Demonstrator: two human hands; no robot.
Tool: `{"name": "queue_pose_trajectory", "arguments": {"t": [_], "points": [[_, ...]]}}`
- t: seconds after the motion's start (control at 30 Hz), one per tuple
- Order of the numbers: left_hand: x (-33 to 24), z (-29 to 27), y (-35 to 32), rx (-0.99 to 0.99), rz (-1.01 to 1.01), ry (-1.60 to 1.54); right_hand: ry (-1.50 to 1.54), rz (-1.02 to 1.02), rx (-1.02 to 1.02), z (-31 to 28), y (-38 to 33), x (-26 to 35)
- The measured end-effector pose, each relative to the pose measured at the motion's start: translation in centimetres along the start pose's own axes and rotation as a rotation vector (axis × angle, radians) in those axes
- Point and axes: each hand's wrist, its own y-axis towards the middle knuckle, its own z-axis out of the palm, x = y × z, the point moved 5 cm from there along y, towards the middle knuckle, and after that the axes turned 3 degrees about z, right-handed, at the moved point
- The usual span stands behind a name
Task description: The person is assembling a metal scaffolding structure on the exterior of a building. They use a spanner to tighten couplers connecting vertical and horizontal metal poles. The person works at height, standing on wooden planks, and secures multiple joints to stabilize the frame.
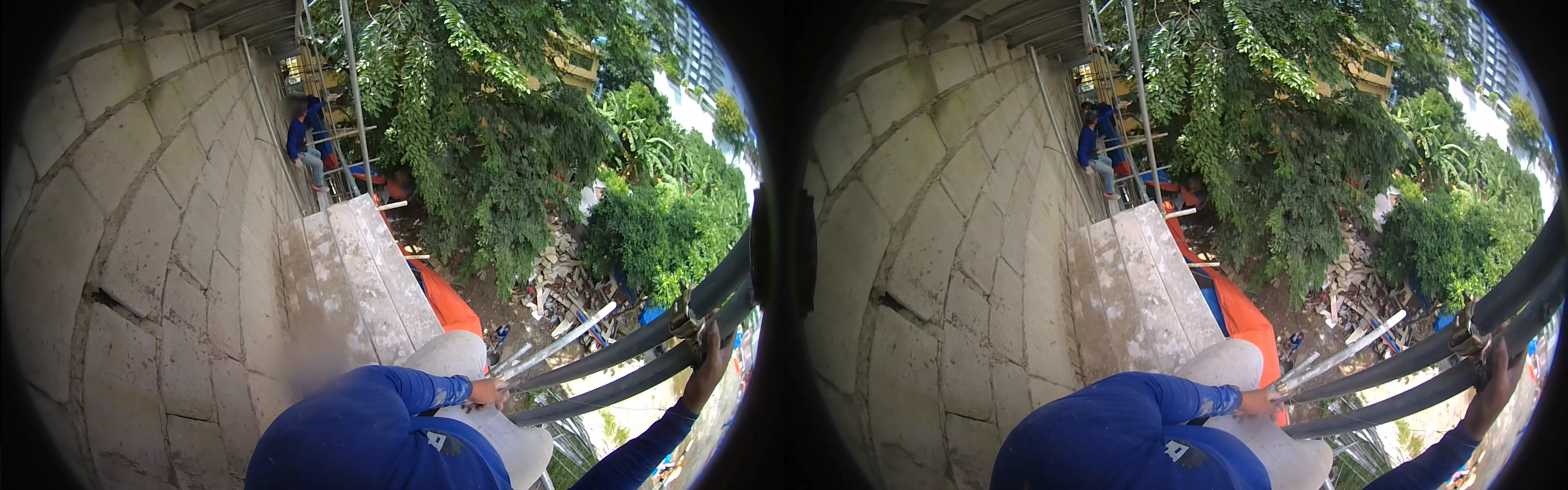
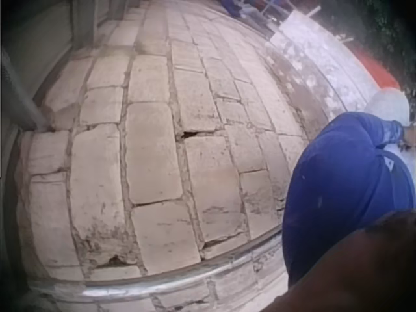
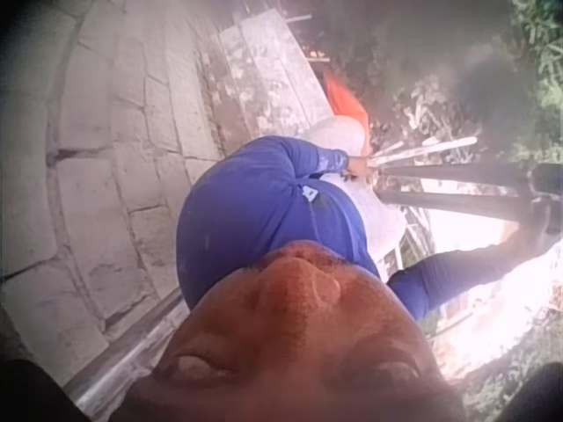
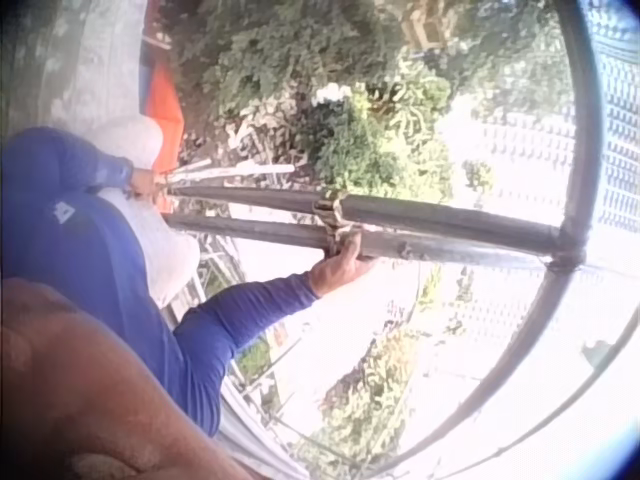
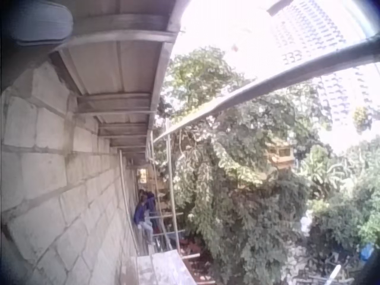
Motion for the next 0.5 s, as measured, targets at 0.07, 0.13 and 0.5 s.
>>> {"name": "queue_pose_trajectory", "arguments": {"t": [0.07,0.13,0.5], "points": [[0.8,-0.3,0.2,-0.009,0.026,-0.004,0.006,-0.007,0.009,0.8,-0.2,0.4],[1.3,-0.6,0.3,-0.021,0.036,0.006,0.011,-0.017,0.018,1.2,-0.2,0.5],[0.6,-0.5,-0.3,-0.035,0.04,-0.012,0.018,-0.036,-0.021,1.7,-0.6,1.2]]}}
